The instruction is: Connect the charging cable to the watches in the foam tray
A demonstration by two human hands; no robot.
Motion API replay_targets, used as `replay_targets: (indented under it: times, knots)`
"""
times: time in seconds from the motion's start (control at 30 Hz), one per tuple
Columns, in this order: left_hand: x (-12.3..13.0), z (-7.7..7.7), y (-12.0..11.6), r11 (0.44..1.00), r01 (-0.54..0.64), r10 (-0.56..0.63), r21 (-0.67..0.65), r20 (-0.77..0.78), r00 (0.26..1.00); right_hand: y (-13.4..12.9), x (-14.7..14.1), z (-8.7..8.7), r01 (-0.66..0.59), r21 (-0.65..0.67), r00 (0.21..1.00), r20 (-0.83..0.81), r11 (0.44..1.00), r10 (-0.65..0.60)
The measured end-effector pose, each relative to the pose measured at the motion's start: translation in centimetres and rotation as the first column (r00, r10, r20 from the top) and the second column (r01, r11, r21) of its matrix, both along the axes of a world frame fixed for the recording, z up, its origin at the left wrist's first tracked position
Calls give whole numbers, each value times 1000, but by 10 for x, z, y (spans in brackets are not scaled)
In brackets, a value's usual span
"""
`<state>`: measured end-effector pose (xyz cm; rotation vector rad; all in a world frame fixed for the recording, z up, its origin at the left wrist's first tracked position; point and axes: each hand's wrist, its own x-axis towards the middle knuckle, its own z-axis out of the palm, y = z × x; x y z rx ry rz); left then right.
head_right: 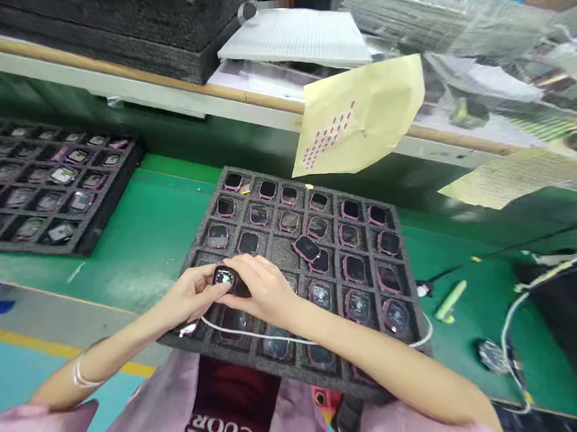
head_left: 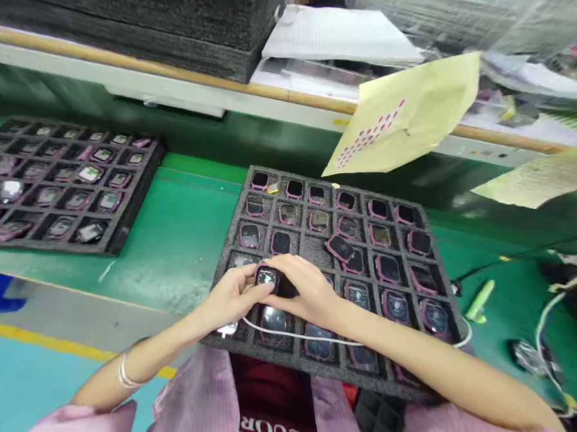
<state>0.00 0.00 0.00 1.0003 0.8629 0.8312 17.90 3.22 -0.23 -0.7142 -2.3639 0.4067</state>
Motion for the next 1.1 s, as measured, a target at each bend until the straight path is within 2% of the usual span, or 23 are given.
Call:
replay_targets:
  times: [0.43,0.57,0.63,0.7,0.77,0.83,0.9,1.0,1.1]
  knots:
    - [-1,-7,2,999,6,-4,53,-43,999,0,2,0,-24,-32,1000,-14,999,24]
    - [0,-6,-2,992,26,-13,126,-105,994,3,4,11,-32,-48,999,31,998,33]
    - [0,-4,-5,991,44,-31,125,-105,994,4,5,20,1,-79,1000,-12,997,-2]
    - [0,-2,-8,994,-3,8,105,-46,999,4,8,26,68,-131,991,-103,989,-82]
    - [-3,0,-10,981,-169,167,98,34,985,3,13,27,135,-160,981,-115,978,-154]
    - [-8,1,-12,930,-360,352,81,95,931,0,18,22,168,-138,986,6,976,-169]
    - [-14,1,-15,890,-454,447,43,121,887,-2,23,17,170,-101,977,147,980,-154]
    - [-24,2,-21,902,-431,429,17,82,900,0,20,18,145,-45,971,200,988,-133]
    - [-29,3,-27,932,-359,360,57,0,933,6,-2,28,96,-2,966,243,995,-92]
